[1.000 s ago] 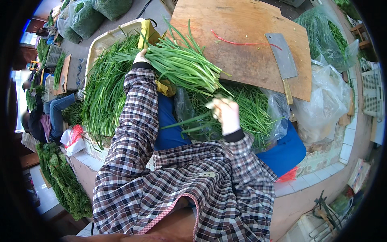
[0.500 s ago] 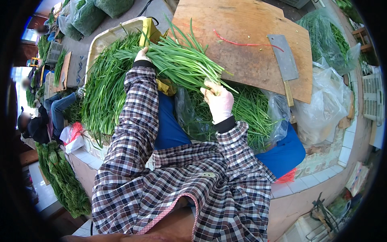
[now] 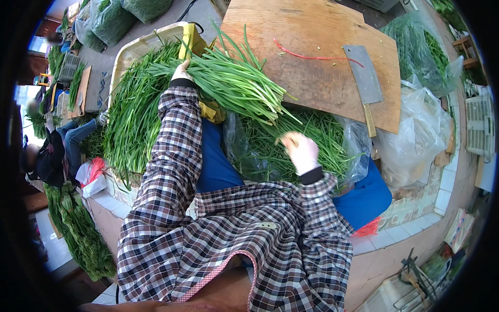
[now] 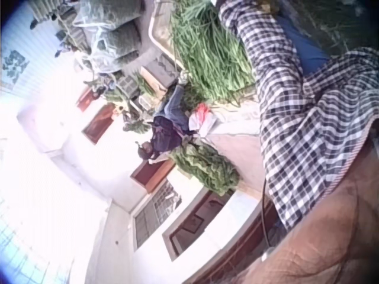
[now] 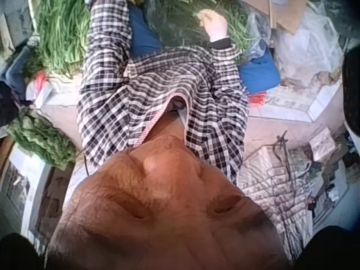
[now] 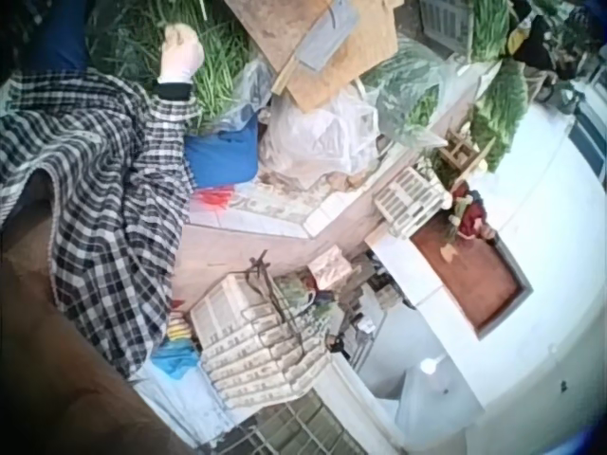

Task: The person gathers green onions from a large bin, aligns them into bundles, and ties them with red rubber bands. The person repeatedly picks, aligns, and ties the vegetables while seated on the floor in a busy processing area.

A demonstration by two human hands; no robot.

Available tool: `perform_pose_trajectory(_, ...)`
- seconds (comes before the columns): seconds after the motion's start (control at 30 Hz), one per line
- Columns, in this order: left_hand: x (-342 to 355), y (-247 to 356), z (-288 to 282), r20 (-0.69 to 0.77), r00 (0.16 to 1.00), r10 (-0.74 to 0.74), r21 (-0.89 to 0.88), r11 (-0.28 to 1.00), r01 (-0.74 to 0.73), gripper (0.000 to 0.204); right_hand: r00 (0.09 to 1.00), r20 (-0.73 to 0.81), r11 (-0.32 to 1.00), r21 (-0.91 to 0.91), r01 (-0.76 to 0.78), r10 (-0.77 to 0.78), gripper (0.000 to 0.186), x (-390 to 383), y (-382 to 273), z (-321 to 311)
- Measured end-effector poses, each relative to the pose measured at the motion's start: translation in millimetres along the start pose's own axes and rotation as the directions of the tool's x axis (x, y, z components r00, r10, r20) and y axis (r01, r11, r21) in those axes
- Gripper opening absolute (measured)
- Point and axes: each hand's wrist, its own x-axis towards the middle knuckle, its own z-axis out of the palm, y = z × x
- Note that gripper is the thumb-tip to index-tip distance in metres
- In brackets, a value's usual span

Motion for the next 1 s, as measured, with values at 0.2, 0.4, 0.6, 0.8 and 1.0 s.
perform_pose_trajectory(0.2,-16.6,6.0,0.7,0.084,0.996,-0.017,0.012,1.0,0.016,0.03,0.95,0.217,0.9,0.329,-0.287,0.223,0.045,-15.4,-10.1,-53.9)
perform_pose_trajectory(0.4,-25.8,0.5,15.6,0.107,0.994,0.021,0.048,0.998,-0.026,0.031,0.998,-0.05,0.997,0.068,0.029,-0.026,0.02,65.4,-53.3,-34.6)
perform_pose_trajectory(0.6,-6.7,4.8,5.1,0.088,0.996,0.019,0.002,1.0,-0.02,0.03,0.96,0.148,0.881,0.384,-0.277,0.237,0.018,10.3,16.3,-65.0)
perform_pose_trajectory(0.8,-21.6,5.6,6.8,0.15,0.989,0.015,0.048,0.999,-0.022,0.031,0.968,0.135,0.951,0.202,-0.235,0.211,0.049,-1.0,-40.1,-61.3)
perform_pose_trajectory(1.0,-4.8,4.8,-0.7,0.16,0.987,0.011,0.117,0.993,-0.03,0.031,0.99,0.124,0.995,0.086,0.058,-0.068,0.019,13.6,-40.7,-24.0)
